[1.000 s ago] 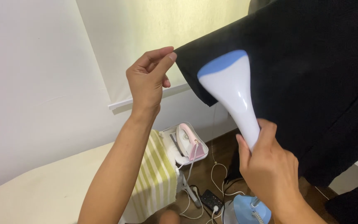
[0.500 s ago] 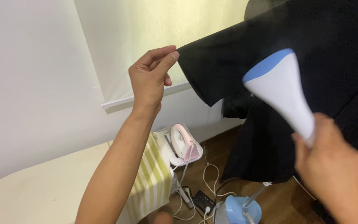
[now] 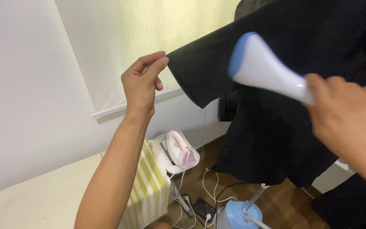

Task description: Using a handheld steamer to remove wrinkles from a black button-down shirt.

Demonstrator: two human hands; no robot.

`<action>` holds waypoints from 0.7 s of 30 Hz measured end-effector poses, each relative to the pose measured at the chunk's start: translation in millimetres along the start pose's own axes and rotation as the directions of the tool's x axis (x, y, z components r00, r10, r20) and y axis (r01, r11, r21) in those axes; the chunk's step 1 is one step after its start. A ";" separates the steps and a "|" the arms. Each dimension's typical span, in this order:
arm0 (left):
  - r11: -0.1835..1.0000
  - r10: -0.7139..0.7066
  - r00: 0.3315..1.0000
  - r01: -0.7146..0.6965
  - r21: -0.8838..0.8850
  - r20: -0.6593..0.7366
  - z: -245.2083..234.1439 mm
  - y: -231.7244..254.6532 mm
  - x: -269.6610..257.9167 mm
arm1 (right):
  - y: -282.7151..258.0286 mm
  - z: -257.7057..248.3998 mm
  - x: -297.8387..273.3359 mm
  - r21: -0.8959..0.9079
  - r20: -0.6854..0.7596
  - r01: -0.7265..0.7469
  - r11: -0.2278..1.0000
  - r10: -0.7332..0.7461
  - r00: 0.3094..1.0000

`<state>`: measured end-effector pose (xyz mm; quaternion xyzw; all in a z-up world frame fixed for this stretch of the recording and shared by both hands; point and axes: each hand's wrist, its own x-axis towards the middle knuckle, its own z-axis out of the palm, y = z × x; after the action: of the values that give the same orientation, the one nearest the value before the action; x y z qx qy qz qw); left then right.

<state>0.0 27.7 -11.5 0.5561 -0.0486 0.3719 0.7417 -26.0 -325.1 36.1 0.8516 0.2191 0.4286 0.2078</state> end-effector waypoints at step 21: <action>0.997 -0.055 0.998 0.054 -0.045 -0.009 2.0 -2.5 6.1 | -37.2 -4.3 20.3 0.023 -0.080 0.163 0.986 -0.161 0.984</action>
<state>6.6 28.7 -9.7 0.5385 -0.0381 0.3530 0.7642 -25.9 -282.8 31.3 0.8165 0.3017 0.4400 0.2207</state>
